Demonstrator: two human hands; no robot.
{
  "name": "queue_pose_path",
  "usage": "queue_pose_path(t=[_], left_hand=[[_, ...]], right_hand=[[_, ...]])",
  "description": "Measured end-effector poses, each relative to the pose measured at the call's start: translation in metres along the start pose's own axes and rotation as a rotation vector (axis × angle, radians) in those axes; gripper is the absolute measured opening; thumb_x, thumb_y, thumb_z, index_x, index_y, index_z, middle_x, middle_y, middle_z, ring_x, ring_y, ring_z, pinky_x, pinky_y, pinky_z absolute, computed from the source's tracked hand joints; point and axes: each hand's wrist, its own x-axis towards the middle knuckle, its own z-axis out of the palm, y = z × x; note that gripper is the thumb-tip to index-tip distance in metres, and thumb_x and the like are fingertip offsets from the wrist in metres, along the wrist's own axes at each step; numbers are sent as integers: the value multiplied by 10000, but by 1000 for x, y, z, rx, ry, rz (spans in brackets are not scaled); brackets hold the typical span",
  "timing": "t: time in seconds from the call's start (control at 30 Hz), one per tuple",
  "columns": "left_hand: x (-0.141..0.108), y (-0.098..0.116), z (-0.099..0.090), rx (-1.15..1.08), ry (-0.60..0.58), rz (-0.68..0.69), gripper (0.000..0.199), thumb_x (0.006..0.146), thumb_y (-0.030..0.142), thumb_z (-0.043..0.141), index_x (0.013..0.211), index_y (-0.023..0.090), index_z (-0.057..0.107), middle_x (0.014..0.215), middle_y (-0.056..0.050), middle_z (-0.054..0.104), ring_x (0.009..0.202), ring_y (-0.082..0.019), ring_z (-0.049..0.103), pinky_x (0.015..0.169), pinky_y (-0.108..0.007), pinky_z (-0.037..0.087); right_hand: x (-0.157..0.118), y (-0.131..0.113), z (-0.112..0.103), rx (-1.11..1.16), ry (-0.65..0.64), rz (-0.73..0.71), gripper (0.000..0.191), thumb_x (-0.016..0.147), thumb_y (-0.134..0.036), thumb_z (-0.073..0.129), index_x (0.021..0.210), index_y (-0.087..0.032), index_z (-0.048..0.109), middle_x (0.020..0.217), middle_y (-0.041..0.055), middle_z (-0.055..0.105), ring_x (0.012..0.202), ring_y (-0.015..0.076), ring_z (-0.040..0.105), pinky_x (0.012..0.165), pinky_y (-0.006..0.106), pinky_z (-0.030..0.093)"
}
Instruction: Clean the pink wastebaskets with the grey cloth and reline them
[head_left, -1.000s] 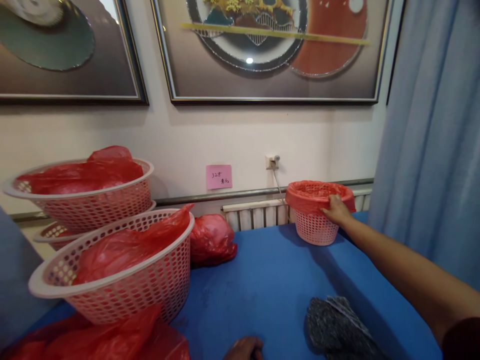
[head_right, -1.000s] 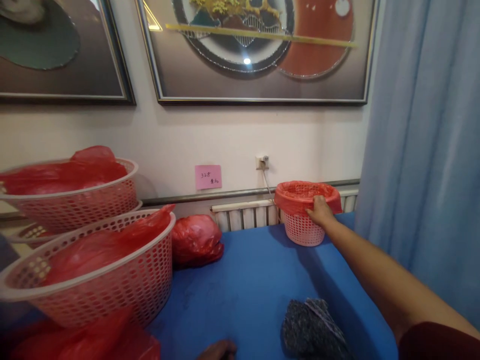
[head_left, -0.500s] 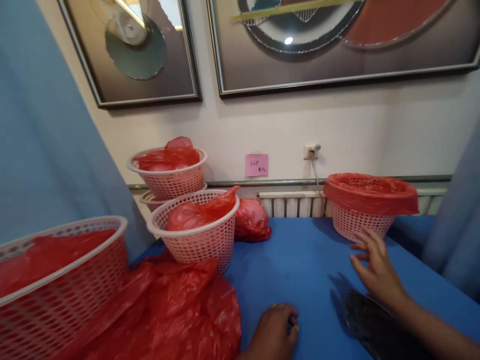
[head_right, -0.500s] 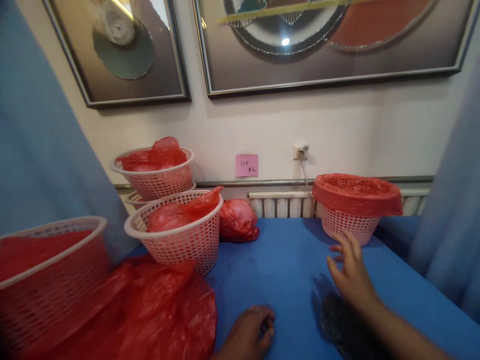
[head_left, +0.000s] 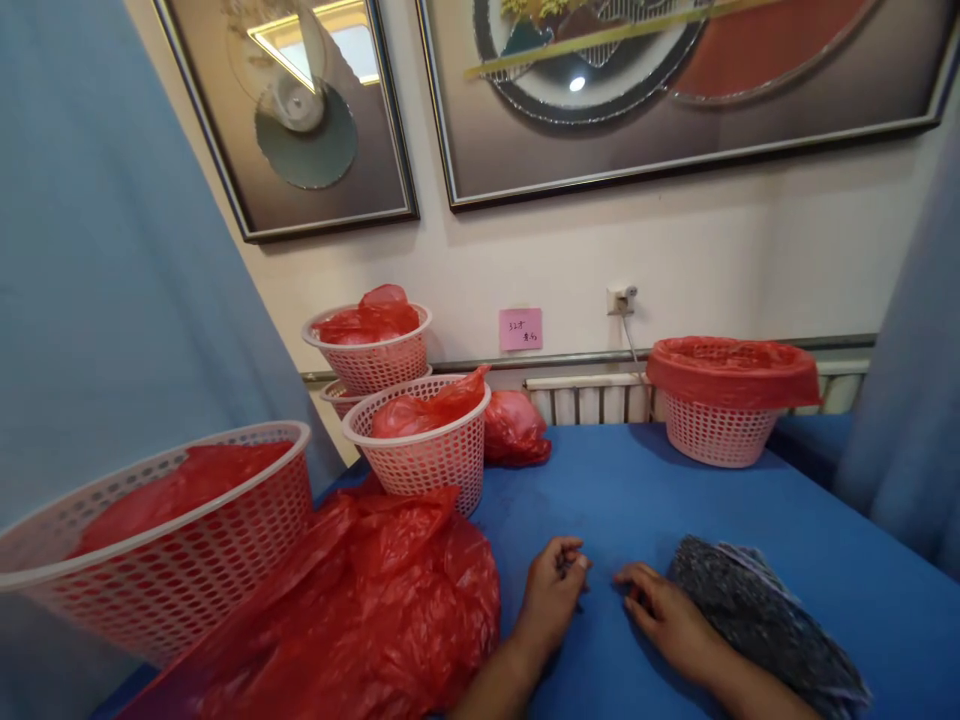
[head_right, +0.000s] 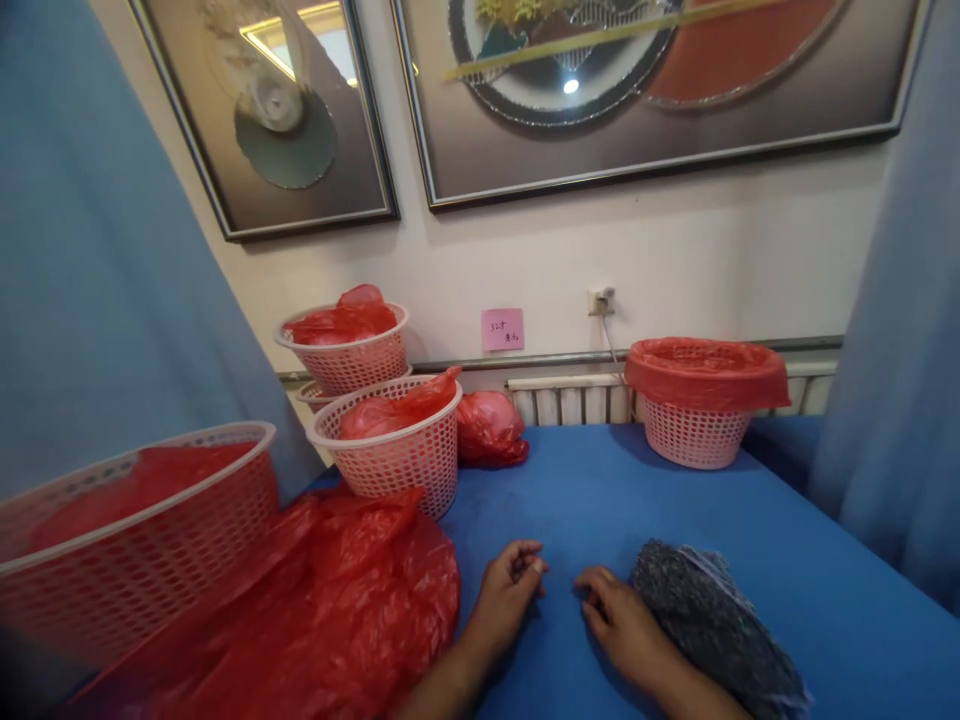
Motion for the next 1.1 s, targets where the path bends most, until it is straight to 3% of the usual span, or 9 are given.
queue_pose_path(t=[0.1,0.2,0.33,0.47,0.63,0.8,0.97,1.1], left_hand=[[8,30,-13,-182,161,-21,402,728,410,860,988,175,663,813,-24,685,620,-136,608,540,-217,454],[28,83,-41,-398,279,-47,292,859,378,774,1016,180,628,1028,-76,705,757,-138,677,621,-204,527],[58,159,-84,-629,354,-144,381,997,513,566,1118,153,608,1100,-149,673,939,-237,708,758,-363,629],[74,196,-99,-743,456,-169,404,1014,556,498,1246,239,592,1188,-101,664,1071,-260,658,846,-459,627],[72,201,-88,-808,521,-189,393,1024,512,446,1278,244,582,1185,-97,664,1085,-282,651,831,-477,626],[48,193,-74,-788,519,-230,309,1027,379,411,1175,188,603,1010,-92,680,854,-231,709,696,-364,608],[14,168,-52,-713,500,-211,236,978,239,424,931,153,639,839,-67,709,630,-149,681,596,-252,540],[-7,140,-29,-652,483,-159,181,939,189,469,872,162,635,793,-60,737,591,-123,662,601,-222,527]], right_hand=[[-2,-2,-2,-23,-24,-19,314,856,-199,484,1086,-223,697,1084,78,721,943,214,680,913,348,525],[-3,-1,-2,-34,-39,-30,307,840,-183,501,1077,-231,691,1110,73,720,955,214,676,919,344,515],[-2,-1,-4,-39,-64,-42,303,835,-177,512,1081,-231,680,1125,72,710,984,214,671,937,342,507],[-2,-2,-6,-49,-82,-40,297,833,-161,494,1064,-221,670,1101,73,701,980,208,668,929,332,507],[-3,-3,-7,-43,-83,-42,288,851,-179,493,1072,-214,673,1111,78,702,970,214,671,927,345,504],[-4,-6,-10,-58,-86,-47,276,861,-184,487,1063,-211,674,1091,75,699,957,210,669,906,334,501],[-5,-7,-12,-69,-95,-52,259,870,-214,495,1055,-197,675,1061,82,702,960,217,667,893,340,499],[-3,-5,-12,8,-59,-43,286,906,-310,499,1065,-198,709,1020,81,714,880,217,666,848,356,514]])
